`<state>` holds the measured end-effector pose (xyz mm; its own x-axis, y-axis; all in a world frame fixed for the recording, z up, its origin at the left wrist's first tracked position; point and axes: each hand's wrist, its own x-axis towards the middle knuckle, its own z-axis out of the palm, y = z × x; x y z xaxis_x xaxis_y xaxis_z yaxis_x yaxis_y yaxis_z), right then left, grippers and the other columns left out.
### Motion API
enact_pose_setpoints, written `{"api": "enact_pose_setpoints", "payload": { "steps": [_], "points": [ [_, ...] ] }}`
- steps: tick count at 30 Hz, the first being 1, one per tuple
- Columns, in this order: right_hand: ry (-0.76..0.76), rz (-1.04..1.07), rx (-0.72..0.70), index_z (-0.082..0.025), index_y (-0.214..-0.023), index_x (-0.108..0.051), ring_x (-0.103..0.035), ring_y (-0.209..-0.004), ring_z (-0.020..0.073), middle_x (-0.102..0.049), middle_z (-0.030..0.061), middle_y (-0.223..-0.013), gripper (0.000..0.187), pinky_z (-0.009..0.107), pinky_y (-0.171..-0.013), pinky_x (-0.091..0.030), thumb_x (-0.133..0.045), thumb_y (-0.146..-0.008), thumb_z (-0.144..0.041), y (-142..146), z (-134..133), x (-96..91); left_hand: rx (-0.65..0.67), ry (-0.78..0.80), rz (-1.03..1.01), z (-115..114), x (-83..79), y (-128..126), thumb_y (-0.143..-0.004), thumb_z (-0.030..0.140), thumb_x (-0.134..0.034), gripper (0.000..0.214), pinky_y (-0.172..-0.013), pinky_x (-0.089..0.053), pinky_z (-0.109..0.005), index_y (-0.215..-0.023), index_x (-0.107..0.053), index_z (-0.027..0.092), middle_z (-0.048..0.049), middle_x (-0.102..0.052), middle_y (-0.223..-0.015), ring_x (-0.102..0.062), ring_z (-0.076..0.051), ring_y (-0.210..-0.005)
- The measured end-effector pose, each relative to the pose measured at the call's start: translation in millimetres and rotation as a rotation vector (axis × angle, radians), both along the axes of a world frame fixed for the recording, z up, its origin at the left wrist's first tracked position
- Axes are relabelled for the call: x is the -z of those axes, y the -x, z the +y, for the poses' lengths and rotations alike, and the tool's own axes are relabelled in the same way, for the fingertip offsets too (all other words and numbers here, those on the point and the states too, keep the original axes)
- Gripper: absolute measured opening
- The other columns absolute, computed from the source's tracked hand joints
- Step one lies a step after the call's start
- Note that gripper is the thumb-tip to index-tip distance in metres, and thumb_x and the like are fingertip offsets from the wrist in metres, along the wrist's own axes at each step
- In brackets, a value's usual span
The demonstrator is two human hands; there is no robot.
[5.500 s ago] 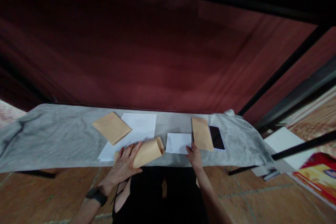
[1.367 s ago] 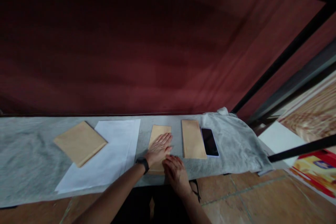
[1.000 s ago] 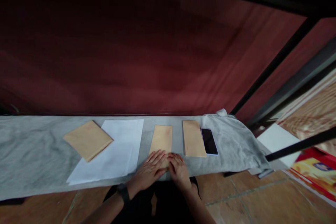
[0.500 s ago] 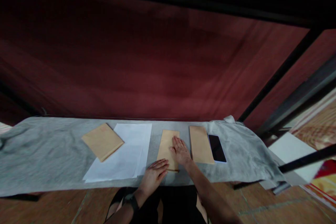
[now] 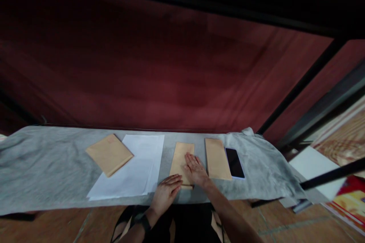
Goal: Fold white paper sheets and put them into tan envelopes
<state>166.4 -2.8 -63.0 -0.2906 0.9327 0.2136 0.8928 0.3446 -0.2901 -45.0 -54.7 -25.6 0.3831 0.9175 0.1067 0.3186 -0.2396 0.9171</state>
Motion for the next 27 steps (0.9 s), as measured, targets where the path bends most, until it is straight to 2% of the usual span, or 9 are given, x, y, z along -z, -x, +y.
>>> {"api": "enact_pose_setpoints", "payload": {
  "steps": [5, 8, 10, 13, 15, 22, 27],
  "points": [
    [0.001, 0.018, -0.152, -0.023, -0.154, -0.036, -0.038, -0.145, 0.0194, -0.040, 0.0072, -0.156, 0.048, 0.043, -0.121, -0.031, -0.032, -0.106, -0.031, -3.0, -45.1, 4.9, -0.012, -0.028, -0.065, -2.5, 2.0, -0.3, -0.082, 0.033, -0.073, 0.014, -0.118, -0.037, -0.045, -0.094, -0.079, 0.035, -0.0008, -0.075, -0.117, -0.064, -0.026, -0.120],
    [0.042, -0.002, -0.268, -0.023, -0.154, -0.034, -0.036, -0.146, 0.0174, -0.039, 0.0067, -0.158, 0.048, 0.042, -0.122, -0.030, -0.029, -0.107, -0.028, -6.1, -64.2, 2.8, 0.061, -0.184, 0.070, -2.1, 9.5, 1.9, -0.089, 0.031, -0.064, 0.018, -0.117, -0.040, -0.045, -0.101, -0.078, 0.033, -0.0002, -0.073, -0.122, -0.063, -0.023, -0.123],
    [0.124, -0.019, -0.330, -0.024, -0.155, -0.031, -0.032, -0.148, 0.0159, -0.035, 0.0055, -0.160, 0.048, 0.041, -0.123, -0.027, -0.026, -0.108, -0.030, -8.1, -66.4, -2.5, 0.107, -0.319, 0.198, -0.8, 16.0, 3.7, -0.093, 0.030, -0.058, 0.023, -0.114, -0.044, -0.044, -0.107, -0.076, 0.031, -0.0003, -0.071, -0.126, -0.063, -0.022, -0.123],
    [0.254, -0.008, -0.287, -0.027, -0.155, -0.033, -0.029, -0.149, 0.0156, -0.034, 0.0035, -0.161, 0.048, 0.041, -0.124, -0.025, -0.021, -0.109, -0.036, -6.3, -50.9, -13.0, 0.097, -0.442, 0.318, 0.7, 23.6, 5.3, -0.097, 0.031, -0.054, 0.025, -0.111, -0.048, -0.042, -0.110, -0.075, 0.029, -0.0007, -0.071, -0.126, -0.064, -0.020, -0.122],
    [0.276, -0.002, -0.235, -0.029, -0.153, -0.036, -0.028, -0.150, 0.0168, -0.032, 0.0027, -0.161, 0.048, 0.041, -0.124, -0.023, -0.021, -0.108, -0.039, -0.4, -31.2, -18.0, 0.078, -0.473, 0.353, 0.6, 25.4, 5.3, -0.098, 0.032, -0.054, 0.025, -0.110, -0.049, -0.041, -0.111, -0.075, 0.029, -0.0008, -0.071, -0.126, -0.064, -0.020, -0.121],
    [0.106, -0.068, -0.066, -0.029, -0.149, -0.043, -0.033, -0.148, 0.0169, -0.036, 0.0018, -0.160, 0.045, 0.040, -0.123, -0.023, -0.030, -0.107, -0.035, 29.7, 41.4, -13.3, 0.080, -0.458, 0.378, -2.4, 21.3, 3.1, -0.096, 0.027, -0.057, 0.024, -0.110, -0.050, -0.041, -0.113, -0.074, 0.031, 0.0020, -0.070, -0.128, -0.062, -0.019, -0.124],
    [0.058, -0.025, 0.060, -0.018, -0.150, -0.042, -0.028, -0.150, 0.0243, -0.033, 0.0134, -0.160, 0.049, 0.049, -0.122, -0.021, -0.030, -0.106, -0.035, 36.2, 65.6, -8.2, 0.083, -0.450, 0.397, -1.4, 23.3, 4.0, -0.095, 0.025, -0.057, 0.025, -0.110, -0.049, -0.041, -0.113, -0.074, 0.030, 0.0009, -0.069, -0.129, -0.062, -0.020, -0.125]
  ]
}}
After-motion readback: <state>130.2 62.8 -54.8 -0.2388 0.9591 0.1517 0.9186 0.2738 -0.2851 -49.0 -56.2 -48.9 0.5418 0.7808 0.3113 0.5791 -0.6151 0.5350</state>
